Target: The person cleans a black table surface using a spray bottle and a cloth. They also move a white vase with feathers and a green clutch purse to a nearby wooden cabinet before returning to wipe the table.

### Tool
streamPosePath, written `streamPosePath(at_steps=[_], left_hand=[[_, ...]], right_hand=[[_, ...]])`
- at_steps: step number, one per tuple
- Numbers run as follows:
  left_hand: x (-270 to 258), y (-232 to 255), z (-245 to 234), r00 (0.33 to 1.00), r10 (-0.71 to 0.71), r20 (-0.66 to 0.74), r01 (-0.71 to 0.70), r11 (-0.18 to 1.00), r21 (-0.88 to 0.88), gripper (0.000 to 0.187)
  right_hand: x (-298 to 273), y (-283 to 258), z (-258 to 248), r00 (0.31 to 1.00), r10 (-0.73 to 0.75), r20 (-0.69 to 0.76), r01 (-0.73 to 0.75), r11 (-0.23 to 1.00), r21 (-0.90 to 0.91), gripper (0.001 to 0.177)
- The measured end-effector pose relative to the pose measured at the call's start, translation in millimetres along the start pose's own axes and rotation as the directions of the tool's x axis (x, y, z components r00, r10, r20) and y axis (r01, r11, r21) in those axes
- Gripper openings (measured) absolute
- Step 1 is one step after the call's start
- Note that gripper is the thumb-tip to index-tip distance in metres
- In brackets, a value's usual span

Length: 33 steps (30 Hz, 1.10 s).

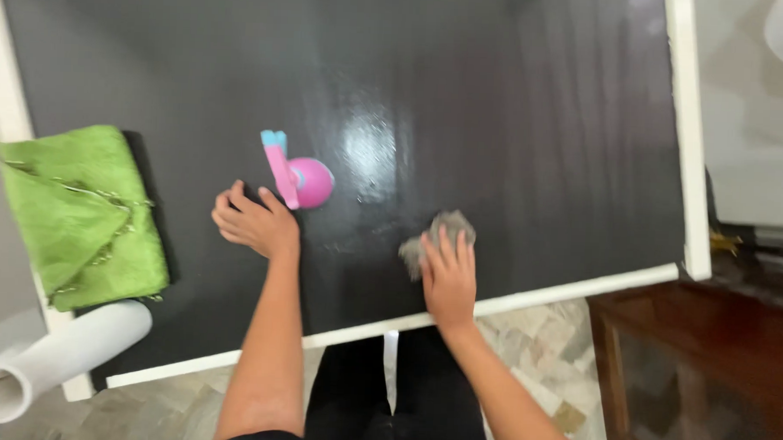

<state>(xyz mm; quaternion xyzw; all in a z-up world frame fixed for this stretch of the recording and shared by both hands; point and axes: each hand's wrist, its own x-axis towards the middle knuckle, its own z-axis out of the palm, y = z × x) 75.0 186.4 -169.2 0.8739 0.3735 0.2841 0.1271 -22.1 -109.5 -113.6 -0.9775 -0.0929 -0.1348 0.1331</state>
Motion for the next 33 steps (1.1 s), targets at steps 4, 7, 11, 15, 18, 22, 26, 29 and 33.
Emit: streamPosePath(at_steps=[4,7,11,15,18,22,26,29,33], left_hand=[[-8.5,-10.9,-10.4,0.996,0.082,0.024,-0.080,0.993,-0.085,0.043],[-11.7,-9.9,-17.9,0.987,0.159,0.022,-0.157,0.984,-0.090,0.043],[-12.4,-5.4,-24.3,0.977,0.211,0.017,-0.210,0.977,-0.034,0.042],[-7.2,11.1,-28.6,0.979,0.203,0.016,-0.204,0.976,0.076,0.044],[-3.5,18.4,-33.4,0.979,0.201,0.033,-0.204,0.972,0.114,0.042],[3.9,21.2,-30.5,0.975,0.221,0.000,-0.219,0.963,0.156,0.040],[6.4,16.3,-21.8,0.963,0.268,-0.008,-0.260,0.941,0.215,0.040],[9.4,22.0,-31.3,0.970,0.230,0.083,-0.242,0.953,0.183,0.041],[16.0,31.9,-37.9,0.971,0.194,0.141,-0.211,0.969,0.125,0.045]], right_hand=[[-62.2,-4.0,-5.4,0.998,0.048,-0.049,-0.050,0.998,-0.048,0.041],[-65.7,-11.5,-4.9,0.994,0.076,-0.083,-0.080,0.996,-0.045,0.044],[-59.2,-14.1,3.8,0.956,0.208,-0.208,-0.168,0.967,0.193,0.058],[-21.7,-10.9,10.8,0.962,0.194,-0.193,-0.151,0.965,0.216,0.047],[64.7,-7.7,31.3,0.972,0.088,-0.219,-0.045,0.980,0.194,0.042],[226.1,-4.9,81.4,0.961,-0.074,-0.266,0.101,0.991,0.091,0.044],[385.6,-9.2,144.2,0.950,-0.141,-0.277,0.110,0.986,-0.125,0.057],[481.0,-10.8,178.9,0.978,-0.115,-0.175,0.102,0.991,-0.083,0.064],[562.6,-15.1,204.7,1.000,-0.014,-0.021,0.013,1.000,-0.026,0.068]])
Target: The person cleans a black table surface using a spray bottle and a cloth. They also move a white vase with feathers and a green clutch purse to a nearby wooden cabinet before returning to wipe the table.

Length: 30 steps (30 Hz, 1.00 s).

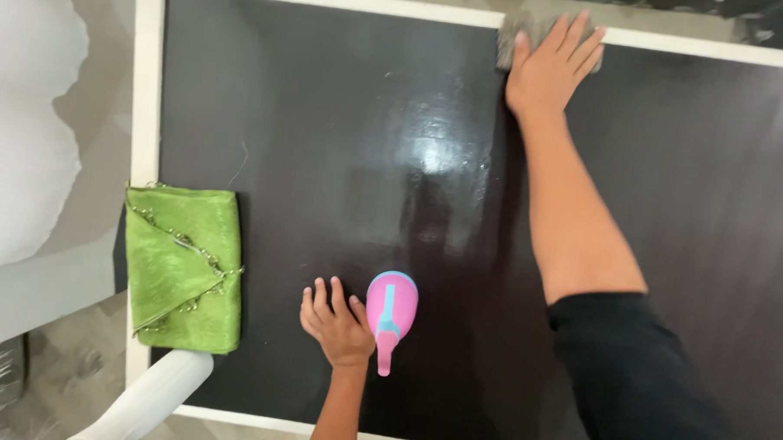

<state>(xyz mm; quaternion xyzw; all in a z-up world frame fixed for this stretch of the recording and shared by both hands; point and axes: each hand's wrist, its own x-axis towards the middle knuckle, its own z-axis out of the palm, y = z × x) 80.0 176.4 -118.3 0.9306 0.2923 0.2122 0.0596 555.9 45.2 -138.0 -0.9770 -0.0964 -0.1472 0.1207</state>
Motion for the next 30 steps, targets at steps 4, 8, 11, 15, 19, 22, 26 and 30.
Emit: streamPosePath(at_steps=[4,8,11,15,19,22,26,30], left_hand=[[0.0,-0.7,-4.2,1.000,0.018,0.006,-0.018,0.999,-0.038,0.047],[-3.7,-3.1,-0.8,1.000,0.019,0.005,-0.019,0.999,-0.032,0.045],[-12.7,-9.0,8.8,0.999,0.027,-0.042,-0.027,1.000,-0.003,0.042],[-21.6,-12.7,7.0,0.992,0.024,-0.122,-0.023,1.000,0.002,0.040],[-31.5,-26.5,23.3,0.995,0.022,-0.102,-0.026,0.999,-0.044,0.042],[-33.9,-33.3,28.9,0.996,0.021,-0.086,-0.030,0.994,-0.101,0.043],[-31.3,-40.5,20.6,0.997,0.034,-0.074,-0.045,0.987,-0.152,0.046],[-18.5,-50.8,11.8,0.996,0.080,-0.041,-0.086,0.985,-0.149,0.048]], right_hand=[[-10.3,-1.8,-15.4,0.995,0.039,0.094,-0.038,0.999,-0.010,0.068],[-89.5,-8.9,-60.7,0.989,-0.071,0.133,0.074,0.997,-0.024,0.071],[-197.3,-18.0,-95.0,0.988,-0.147,0.046,0.149,0.988,-0.044,0.068],[-364.7,-31.3,-150.0,0.985,-0.140,0.100,0.135,0.990,0.049,0.068],[-506.1,-41.0,-200.2,0.996,-0.039,0.079,0.030,0.993,0.114,0.066],[-583.9,-40.7,-218.3,0.998,0.011,0.064,-0.017,0.994,0.104,0.054],[-628.7,-45.5,-230.1,0.994,0.061,0.090,-0.072,0.989,0.127,0.054],[-626.4,-56.6,-229.0,0.993,0.061,0.101,-0.073,0.990,0.122,0.055]])
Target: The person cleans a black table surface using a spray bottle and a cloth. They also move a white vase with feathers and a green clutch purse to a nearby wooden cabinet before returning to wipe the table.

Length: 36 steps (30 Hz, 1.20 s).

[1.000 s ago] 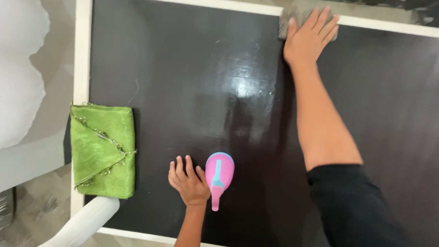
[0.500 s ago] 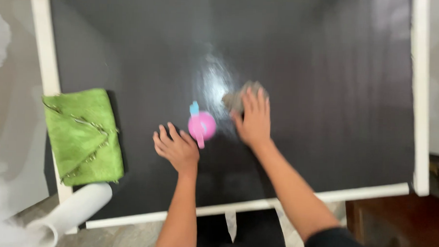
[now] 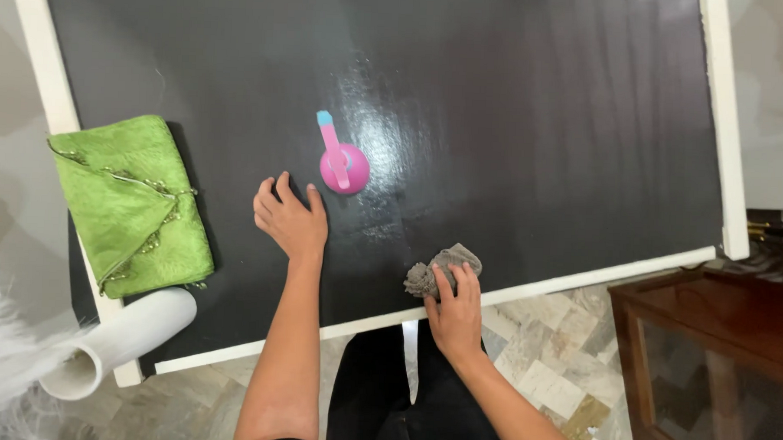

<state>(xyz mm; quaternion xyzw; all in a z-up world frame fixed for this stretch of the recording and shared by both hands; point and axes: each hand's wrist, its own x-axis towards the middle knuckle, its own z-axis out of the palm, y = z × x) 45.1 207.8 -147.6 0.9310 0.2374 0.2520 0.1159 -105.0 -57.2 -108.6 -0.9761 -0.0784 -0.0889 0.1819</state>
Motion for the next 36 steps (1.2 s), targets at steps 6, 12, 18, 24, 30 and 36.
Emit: streamPosePath(at_steps=[6,12,18,24,30,36], left_hand=[[7.5,2.6,5.2,1.000,0.014,-0.027,-0.012,0.997,0.070,0.049],[15.6,5.1,8.4,1.000,0.017,-0.021,-0.014,0.992,0.124,0.051],[35.9,22.3,-14.3,0.991,-0.055,0.124,0.040,0.992,0.120,0.052],[38.1,20.7,-12.5,0.990,-0.059,0.130,0.043,0.992,0.119,0.052],[40.1,24.0,-19.2,0.986,-0.067,0.154,0.052,0.994,0.099,0.050],[19.7,7.3,-2.0,1.000,0.017,0.015,-0.020,0.984,0.175,0.052]], right_hand=[[94.7,13.7,43.5,0.995,-0.070,-0.070,0.074,0.996,0.049,0.049],[319.7,24.6,91.1,0.959,-0.219,-0.179,0.239,0.966,0.098,0.044],[553.0,-22.6,104.1,0.906,-0.341,-0.251,0.390,0.903,0.179,0.036],[664.4,-32.5,146.2,0.919,-0.292,-0.265,0.344,0.922,0.177,0.024],[582.1,-32.5,108.6,0.873,-0.422,-0.246,0.436,0.900,0.001,0.020],[358.3,-25.6,38.7,0.959,-0.282,0.022,0.283,0.957,-0.064,0.031]])
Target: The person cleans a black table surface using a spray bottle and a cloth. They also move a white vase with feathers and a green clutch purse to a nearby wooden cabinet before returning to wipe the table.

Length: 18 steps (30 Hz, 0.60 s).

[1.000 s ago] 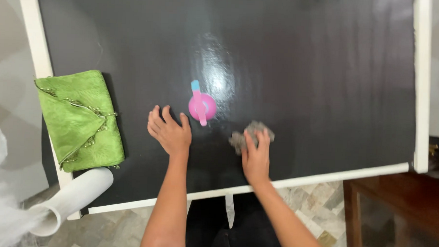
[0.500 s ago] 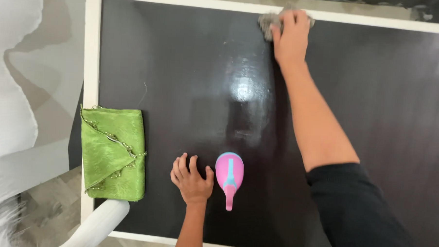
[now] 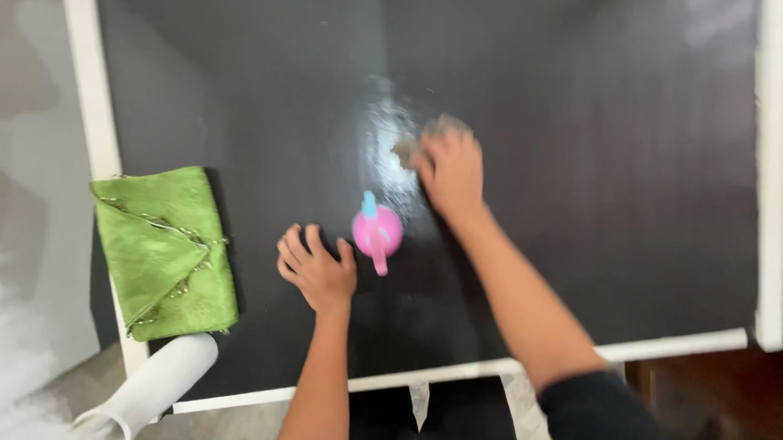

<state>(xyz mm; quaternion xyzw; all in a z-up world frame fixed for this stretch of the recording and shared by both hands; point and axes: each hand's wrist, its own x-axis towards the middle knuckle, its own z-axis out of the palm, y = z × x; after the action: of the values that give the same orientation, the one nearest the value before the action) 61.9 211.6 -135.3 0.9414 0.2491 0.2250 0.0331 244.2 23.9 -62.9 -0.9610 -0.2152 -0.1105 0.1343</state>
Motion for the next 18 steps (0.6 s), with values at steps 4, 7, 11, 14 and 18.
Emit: streamPosePath(at_steps=[4,7,11,14,18], left_hand=[[-14.9,-12.8,2.8,0.999,0.031,-0.010,-0.032,0.997,-0.065,0.051],[-17.8,-17.3,4.9,0.999,0.036,-0.018,-0.038,0.988,-0.153,0.051],[-19.0,-22.3,-6.1,0.997,0.073,0.012,-0.068,0.972,-0.225,0.050],[-16.0,-26.5,-18.9,0.992,0.093,0.087,-0.069,0.966,-0.250,0.049],[-4.7,-26.7,-8.3,0.995,0.076,0.072,-0.055,0.965,-0.257,0.043]], right_hand=[[-160.7,-38.3,-36.7,0.989,0.133,0.065,-0.134,0.991,0.010,0.029],[-261.0,-69.4,-49.0,0.978,0.188,0.088,-0.193,0.980,0.049,0.032],[-346.3,-91.5,-41.2,0.961,0.268,0.073,-0.274,0.957,0.093,0.031],[-361.6,-97.9,-31.1,0.947,0.316,0.065,-0.321,0.941,0.109,0.032],[-338.9,-96.3,-19.2,0.950,0.309,-0.050,-0.297,0.941,0.163,0.028]])
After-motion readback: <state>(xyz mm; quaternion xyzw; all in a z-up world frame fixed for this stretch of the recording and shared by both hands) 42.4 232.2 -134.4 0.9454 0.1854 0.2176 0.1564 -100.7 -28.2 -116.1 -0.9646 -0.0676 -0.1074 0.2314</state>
